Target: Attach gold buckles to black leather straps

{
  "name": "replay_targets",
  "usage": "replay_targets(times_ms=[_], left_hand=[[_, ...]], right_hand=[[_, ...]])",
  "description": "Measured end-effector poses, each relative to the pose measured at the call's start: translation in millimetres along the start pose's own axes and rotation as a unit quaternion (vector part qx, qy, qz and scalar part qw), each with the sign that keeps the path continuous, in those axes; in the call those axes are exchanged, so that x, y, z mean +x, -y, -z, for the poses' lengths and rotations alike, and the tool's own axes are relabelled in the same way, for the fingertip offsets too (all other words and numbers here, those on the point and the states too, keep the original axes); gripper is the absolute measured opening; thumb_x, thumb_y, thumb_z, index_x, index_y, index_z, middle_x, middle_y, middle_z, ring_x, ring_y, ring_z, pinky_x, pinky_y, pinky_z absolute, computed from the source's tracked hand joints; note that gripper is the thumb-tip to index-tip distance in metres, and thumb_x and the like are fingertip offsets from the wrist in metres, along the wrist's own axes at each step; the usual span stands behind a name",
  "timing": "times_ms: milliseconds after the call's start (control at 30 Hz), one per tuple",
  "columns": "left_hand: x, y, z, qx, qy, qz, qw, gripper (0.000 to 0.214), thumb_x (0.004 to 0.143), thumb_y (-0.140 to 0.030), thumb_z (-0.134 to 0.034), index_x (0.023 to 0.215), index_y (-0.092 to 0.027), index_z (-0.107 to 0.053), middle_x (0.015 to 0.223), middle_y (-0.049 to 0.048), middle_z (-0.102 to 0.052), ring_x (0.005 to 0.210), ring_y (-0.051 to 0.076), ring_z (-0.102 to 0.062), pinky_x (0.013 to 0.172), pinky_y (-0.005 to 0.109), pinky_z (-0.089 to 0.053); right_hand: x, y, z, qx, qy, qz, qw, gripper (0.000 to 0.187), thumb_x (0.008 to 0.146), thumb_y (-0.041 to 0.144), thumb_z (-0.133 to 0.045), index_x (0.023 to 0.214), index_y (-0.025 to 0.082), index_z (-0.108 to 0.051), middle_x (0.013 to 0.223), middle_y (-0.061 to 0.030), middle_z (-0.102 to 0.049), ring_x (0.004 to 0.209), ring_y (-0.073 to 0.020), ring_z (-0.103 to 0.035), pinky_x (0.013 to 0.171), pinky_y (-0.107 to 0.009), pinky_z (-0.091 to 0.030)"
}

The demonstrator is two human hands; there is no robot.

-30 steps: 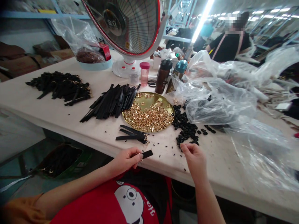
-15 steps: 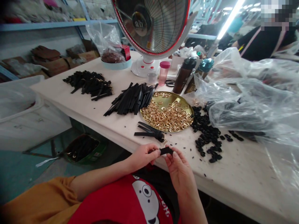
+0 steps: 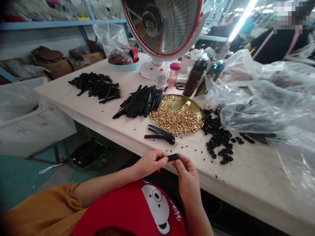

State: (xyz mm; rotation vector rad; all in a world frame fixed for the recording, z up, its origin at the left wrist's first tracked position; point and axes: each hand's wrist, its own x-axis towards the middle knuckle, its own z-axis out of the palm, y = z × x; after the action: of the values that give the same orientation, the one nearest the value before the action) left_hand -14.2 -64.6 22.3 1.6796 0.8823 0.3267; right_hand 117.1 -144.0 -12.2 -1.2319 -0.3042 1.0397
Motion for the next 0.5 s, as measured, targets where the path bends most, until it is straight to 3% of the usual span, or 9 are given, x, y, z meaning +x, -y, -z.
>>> replay_targets(times_ms=[200, 500], left_hand=[[-8, 3, -4.0, 0.065, -0.013, -0.01, 0.998, 0.028, 0.081, -0.035, -0.038, 0.077, -0.016, -0.058, 0.06, -0.0037, -0.052, 0.055, 0.009, -0.044, 0.051, 0.019, -0.03], [-12, 6, -27.6, 0.117, -0.046, 0.005, 0.992, 0.028, 0.082, -0.035, -0.039, 0.079, -0.017, -0.059, 0.063, -0.0027, -0.054, 0.058, 0.009, -0.045, 0.053, 0.019, -0.032]], right_hand=[[-8, -10, 5, 0.036, -0.022, -0.006, 0.999, 0.022, 0.063, 0.024, -0.072, 0.084, 0.023, -0.064, 0.079, 0.0039, -0.062, 0.062, -0.0068, -0.056, 0.062, -0.02, -0.049], [-8, -16, 26, 0.119, 0.002, -0.094, 0.988, 0.017, 0.061, 0.024, -0.075, 0.071, 0.021, -0.061, 0.073, 0.0053, -0.062, 0.063, -0.0045, -0.057, 0.068, -0.015, -0.048]])
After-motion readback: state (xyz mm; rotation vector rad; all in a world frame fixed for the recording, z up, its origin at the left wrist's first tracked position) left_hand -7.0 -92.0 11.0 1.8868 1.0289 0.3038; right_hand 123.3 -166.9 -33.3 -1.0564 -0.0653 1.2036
